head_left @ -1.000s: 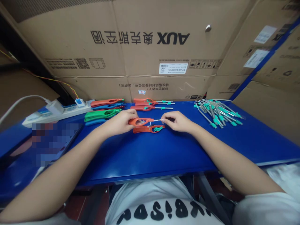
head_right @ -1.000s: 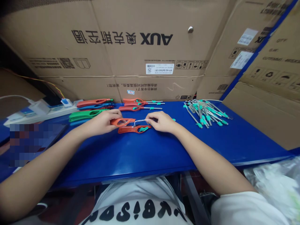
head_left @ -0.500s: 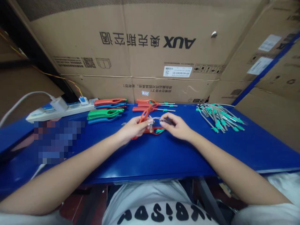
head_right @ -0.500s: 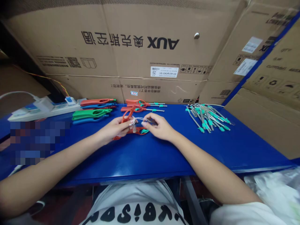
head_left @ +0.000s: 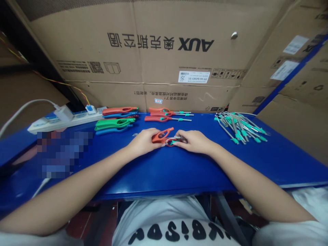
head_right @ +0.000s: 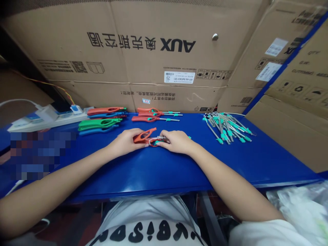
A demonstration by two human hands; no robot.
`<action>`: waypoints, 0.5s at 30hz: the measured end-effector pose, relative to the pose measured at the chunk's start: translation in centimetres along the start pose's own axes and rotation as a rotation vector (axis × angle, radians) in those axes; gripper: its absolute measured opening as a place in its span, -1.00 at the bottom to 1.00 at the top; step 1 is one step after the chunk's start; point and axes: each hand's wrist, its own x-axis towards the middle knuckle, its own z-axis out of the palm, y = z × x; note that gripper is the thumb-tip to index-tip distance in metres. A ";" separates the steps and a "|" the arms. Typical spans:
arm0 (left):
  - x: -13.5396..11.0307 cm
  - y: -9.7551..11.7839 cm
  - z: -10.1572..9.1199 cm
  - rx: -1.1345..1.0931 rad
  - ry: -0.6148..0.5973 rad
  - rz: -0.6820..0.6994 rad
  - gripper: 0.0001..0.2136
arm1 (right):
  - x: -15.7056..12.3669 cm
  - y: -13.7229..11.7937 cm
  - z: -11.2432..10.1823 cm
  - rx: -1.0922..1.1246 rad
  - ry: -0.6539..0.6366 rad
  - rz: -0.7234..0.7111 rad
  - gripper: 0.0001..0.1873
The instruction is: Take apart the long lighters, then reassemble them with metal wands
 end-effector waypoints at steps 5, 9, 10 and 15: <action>0.0 -0.1 -0.3 0.057 -0.083 -0.046 -0.70 | 0.2 0.7 -0.3 0.056 0.065 -0.053 -0.83; 0.0 -0.1 -1.2 0.103 -0.145 -0.068 -0.66 | 0.3 2.2 -1.8 -0.072 0.129 0.100 -0.77; -0.1 -0.2 -1.4 0.107 -0.140 -0.054 -0.63 | 0.2 2.8 -2.2 -0.146 0.115 0.195 -0.76; -0.3 -0.3 -1.4 0.069 -0.111 0.030 -0.57 | -0.6 7.2 -3.8 -0.294 0.060 0.787 -0.70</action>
